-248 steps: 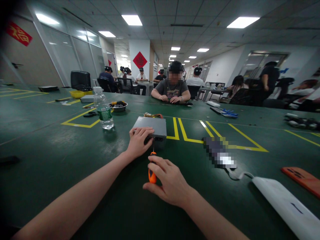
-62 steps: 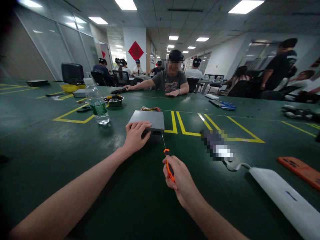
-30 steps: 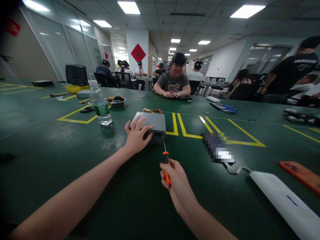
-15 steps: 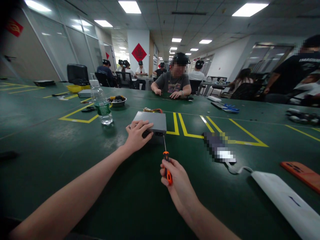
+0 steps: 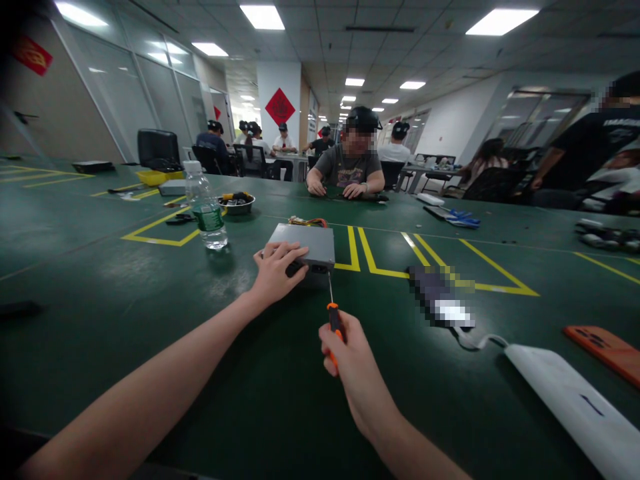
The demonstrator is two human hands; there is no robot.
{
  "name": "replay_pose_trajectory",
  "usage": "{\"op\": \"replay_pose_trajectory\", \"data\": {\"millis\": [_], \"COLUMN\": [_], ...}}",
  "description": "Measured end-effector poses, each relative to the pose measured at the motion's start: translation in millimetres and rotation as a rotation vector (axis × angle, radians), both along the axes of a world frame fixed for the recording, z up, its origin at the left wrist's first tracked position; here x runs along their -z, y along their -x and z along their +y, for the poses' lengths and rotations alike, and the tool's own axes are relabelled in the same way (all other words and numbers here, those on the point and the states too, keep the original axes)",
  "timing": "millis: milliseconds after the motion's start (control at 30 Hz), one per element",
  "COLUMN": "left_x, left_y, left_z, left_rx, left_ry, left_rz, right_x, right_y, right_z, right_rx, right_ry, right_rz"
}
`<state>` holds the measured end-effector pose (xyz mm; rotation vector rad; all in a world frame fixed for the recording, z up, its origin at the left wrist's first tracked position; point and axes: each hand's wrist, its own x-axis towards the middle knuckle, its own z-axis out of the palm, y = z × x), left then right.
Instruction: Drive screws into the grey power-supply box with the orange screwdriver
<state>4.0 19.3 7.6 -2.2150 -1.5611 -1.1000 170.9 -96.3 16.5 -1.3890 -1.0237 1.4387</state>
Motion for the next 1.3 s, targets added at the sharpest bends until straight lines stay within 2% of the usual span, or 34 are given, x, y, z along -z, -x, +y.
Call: {"op": "replay_pose_trajectory", "data": {"millis": [100,167,267,433,533,700,767,867,1000,1133,1200,1300], "left_x": [0.7,1.2,1.5,1.2,1.2,1.9,1.9,1.6,1.5,2.1,2.6,3.3], "left_y": [0,0,-1,-1,0,0,1,1,0,0,-1,0], "left_z": [1,1,1,0,1,1,1,0,0,1,1,2], "left_rx": [0.004,0.001,-0.005,-0.002,0.001,-0.001,-0.002,0.000,0.005,0.000,-0.005,-0.010], "left_ry": [-0.008,-0.011,-0.006,-0.008,-0.009,-0.014,-0.014,-0.012,-0.016,-0.018,-0.018,-0.017], "left_rz": [0.002,0.001,0.002,0.003,0.006,0.007,0.005,0.006,0.006,0.005,0.007,0.010], "right_x": [4.9,8.6,10.6,8.3,4.3,-4.0,-4.0,-1.6,-0.5,-2.2,-3.2,-3.8], "right_y": [-5,-8,-11,-19,-24,-21,-22,-28,-36,-34,-32,-31], "right_z": [-4,-5,-4,6,8,-3,-4,3,13,14,12,7], "right_rx": [-0.064,-0.037,-0.080,-0.295,-0.364,-0.402,-0.440,-0.435,-0.317,-0.275,-0.294,-0.374], "right_ry": [-0.262,-0.504,-0.796,-0.963,-1.032,-0.898,-0.914,-1.059,-1.279,-1.455,-1.485,-1.412], "right_rz": [-0.386,-0.564,-0.797,-1.152,-1.162,-1.001,-0.999,-1.104,-1.248,-1.213,-1.184,-1.160]}}
